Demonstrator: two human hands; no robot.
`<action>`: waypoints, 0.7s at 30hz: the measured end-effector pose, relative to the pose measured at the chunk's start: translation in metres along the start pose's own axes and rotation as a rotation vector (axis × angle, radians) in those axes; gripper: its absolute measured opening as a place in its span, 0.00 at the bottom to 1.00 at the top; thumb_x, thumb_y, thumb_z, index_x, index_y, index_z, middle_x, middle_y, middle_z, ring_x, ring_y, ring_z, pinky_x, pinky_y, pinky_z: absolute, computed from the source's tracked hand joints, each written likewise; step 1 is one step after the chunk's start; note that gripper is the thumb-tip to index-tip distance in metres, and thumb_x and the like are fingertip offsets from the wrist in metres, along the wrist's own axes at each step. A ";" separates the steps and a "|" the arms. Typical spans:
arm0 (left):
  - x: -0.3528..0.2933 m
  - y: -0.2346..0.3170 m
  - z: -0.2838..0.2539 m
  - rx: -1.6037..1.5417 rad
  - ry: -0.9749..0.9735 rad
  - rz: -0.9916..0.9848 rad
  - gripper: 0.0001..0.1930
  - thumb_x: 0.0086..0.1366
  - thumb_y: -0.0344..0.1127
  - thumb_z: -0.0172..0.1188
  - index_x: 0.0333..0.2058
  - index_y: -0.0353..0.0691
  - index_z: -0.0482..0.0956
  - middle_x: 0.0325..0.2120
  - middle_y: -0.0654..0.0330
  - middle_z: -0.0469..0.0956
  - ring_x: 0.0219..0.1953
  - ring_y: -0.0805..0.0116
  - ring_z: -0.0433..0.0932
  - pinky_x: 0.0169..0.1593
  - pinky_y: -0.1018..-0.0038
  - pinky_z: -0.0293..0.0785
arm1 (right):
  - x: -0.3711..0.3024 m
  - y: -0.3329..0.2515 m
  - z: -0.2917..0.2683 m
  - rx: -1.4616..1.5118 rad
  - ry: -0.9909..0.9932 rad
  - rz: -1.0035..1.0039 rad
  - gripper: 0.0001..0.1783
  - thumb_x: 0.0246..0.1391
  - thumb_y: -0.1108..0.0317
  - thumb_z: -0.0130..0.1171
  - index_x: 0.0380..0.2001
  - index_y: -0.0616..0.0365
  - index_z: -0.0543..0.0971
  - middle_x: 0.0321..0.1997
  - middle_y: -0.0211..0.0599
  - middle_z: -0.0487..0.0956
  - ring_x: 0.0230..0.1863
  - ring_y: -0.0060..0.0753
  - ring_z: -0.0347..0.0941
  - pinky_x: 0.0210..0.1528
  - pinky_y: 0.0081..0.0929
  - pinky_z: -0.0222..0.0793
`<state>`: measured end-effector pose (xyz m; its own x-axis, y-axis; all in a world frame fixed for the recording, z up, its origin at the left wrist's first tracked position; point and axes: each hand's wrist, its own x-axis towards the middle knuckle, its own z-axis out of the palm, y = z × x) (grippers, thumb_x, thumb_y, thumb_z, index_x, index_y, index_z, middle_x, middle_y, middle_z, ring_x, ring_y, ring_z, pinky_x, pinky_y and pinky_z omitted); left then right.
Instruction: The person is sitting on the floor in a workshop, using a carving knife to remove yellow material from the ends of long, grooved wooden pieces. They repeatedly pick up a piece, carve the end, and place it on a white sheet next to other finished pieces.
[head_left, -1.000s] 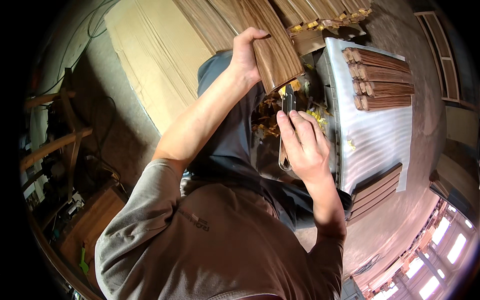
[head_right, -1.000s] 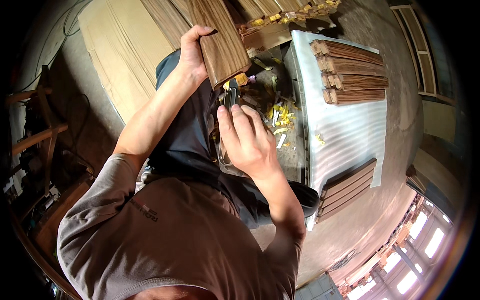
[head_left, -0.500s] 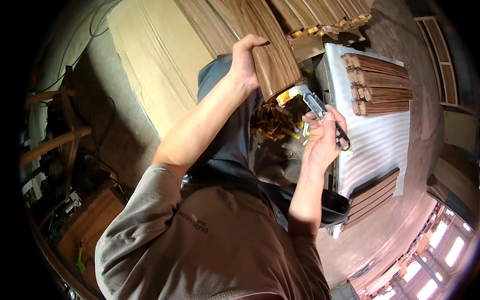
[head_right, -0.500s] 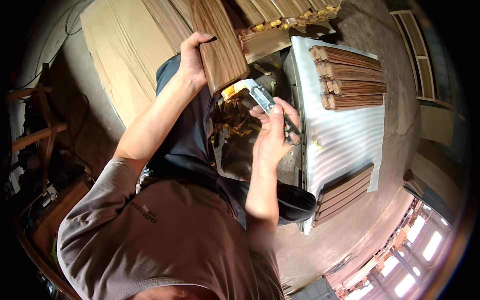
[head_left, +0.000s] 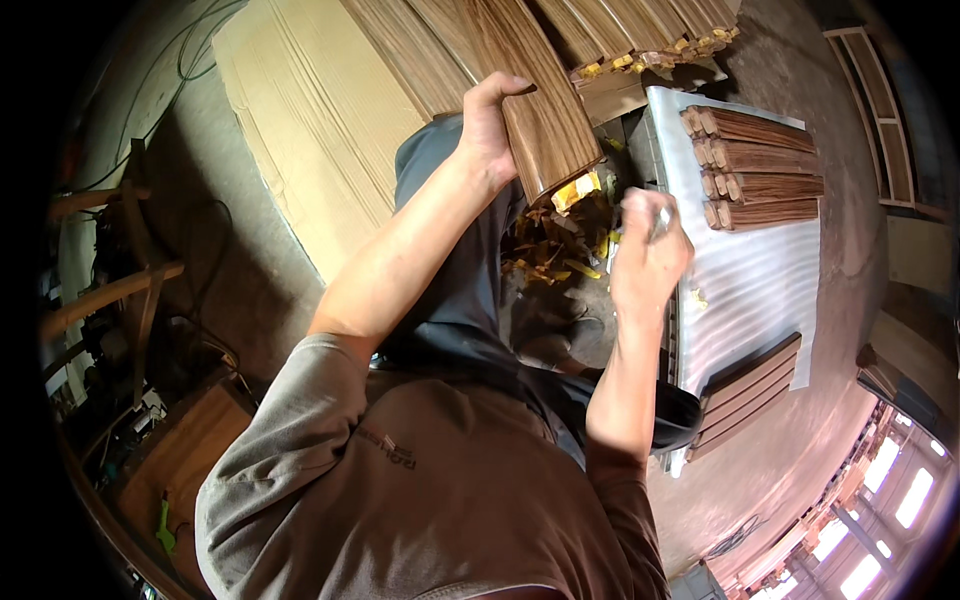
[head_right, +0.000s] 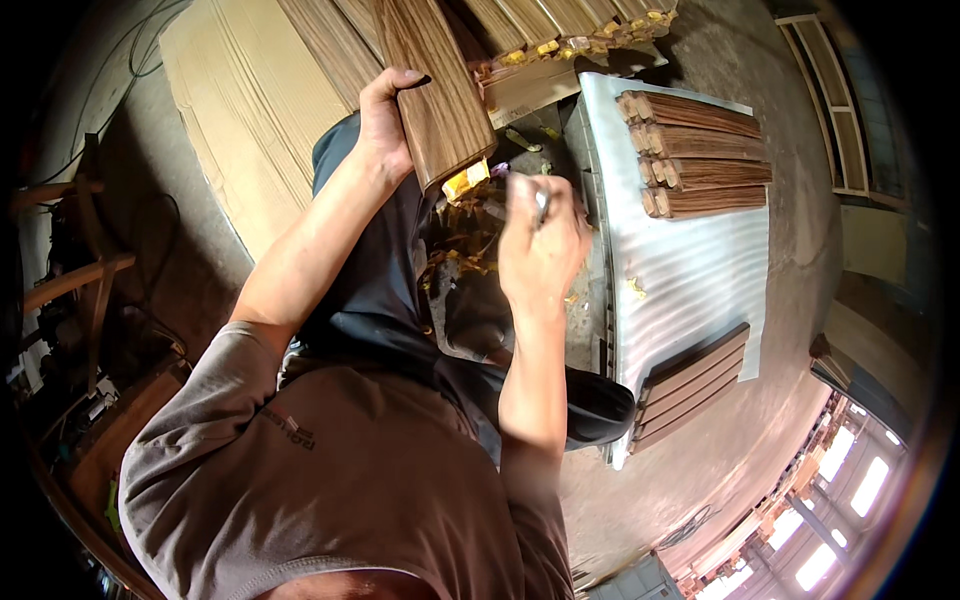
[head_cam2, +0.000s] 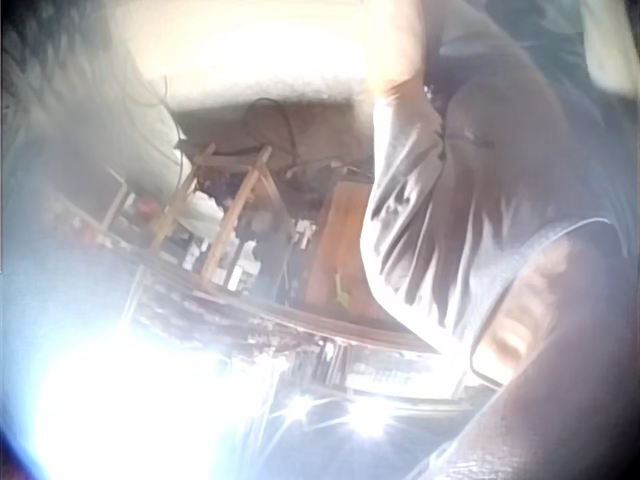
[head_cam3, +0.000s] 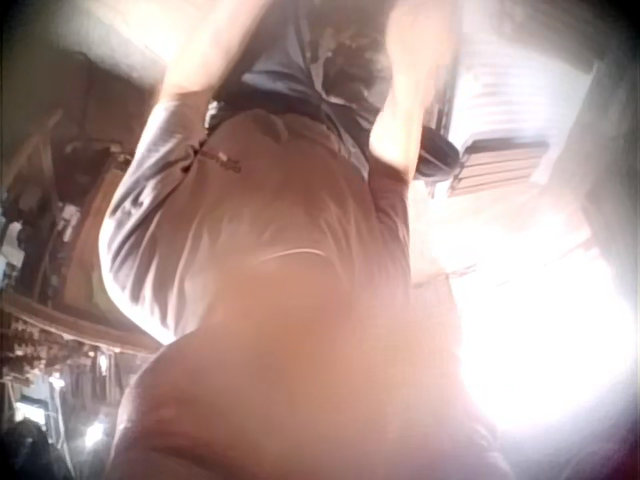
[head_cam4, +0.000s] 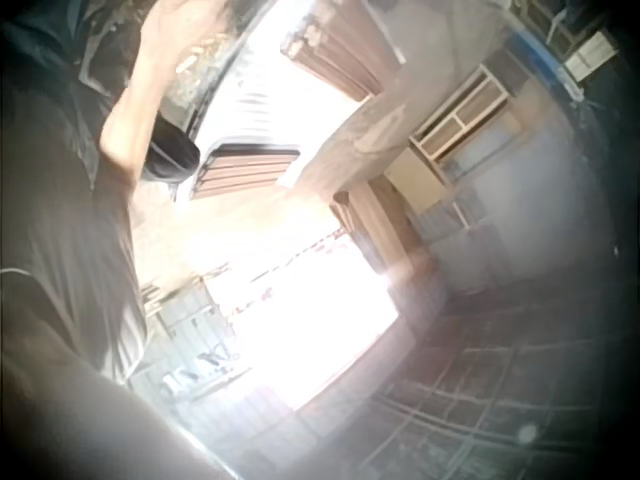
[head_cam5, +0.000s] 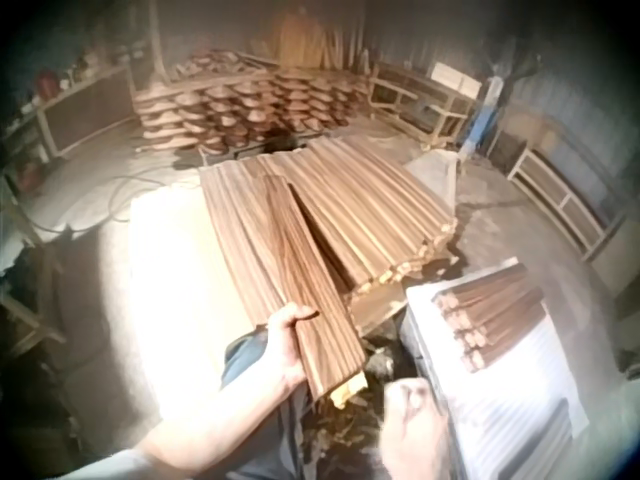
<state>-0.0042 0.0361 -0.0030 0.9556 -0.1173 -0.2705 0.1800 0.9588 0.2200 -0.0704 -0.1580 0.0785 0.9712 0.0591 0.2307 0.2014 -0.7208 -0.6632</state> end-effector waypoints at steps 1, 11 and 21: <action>-0.001 0.000 0.000 0.004 0.002 -0.002 0.27 0.56 0.42 0.54 0.50 0.28 0.72 0.43 0.45 0.78 0.45 0.52 0.79 0.53 0.54 0.76 | 0.001 -0.006 0.004 0.054 -0.069 0.167 0.18 0.53 0.56 0.70 0.29 0.60 0.78 0.24 0.39 0.79 0.27 0.36 0.77 0.33 0.33 0.73; -0.004 0.000 0.005 0.066 0.054 0.021 0.27 0.56 0.42 0.54 0.51 0.29 0.72 0.42 0.45 0.79 0.45 0.52 0.79 0.52 0.55 0.76 | 0.020 0.003 0.021 -0.124 -0.065 -0.269 0.07 0.49 0.69 0.66 0.26 0.61 0.79 0.19 0.45 0.77 0.22 0.51 0.76 0.28 0.42 0.70; 0.003 0.001 -0.006 -0.009 -0.101 0.006 0.36 0.50 0.42 0.57 0.57 0.27 0.68 0.49 0.40 0.76 0.52 0.45 0.77 0.61 0.50 0.71 | 0.008 0.036 0.034 0.302 -0.135 0.128 0.13 0.53 0.72 0.60 0.18 0.63 0.72 0.13 0.33 0.66 0.17 0.20 0.59 0.22 0.28 0.59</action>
<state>-0.0022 0.0382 -0.0088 0.9753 -0.1370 -0.1730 0.1727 0.9618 0.2123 -0.0514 -0.1605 0.0321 0.9950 0.0867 0.0494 0.0860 -0.4931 -0.8657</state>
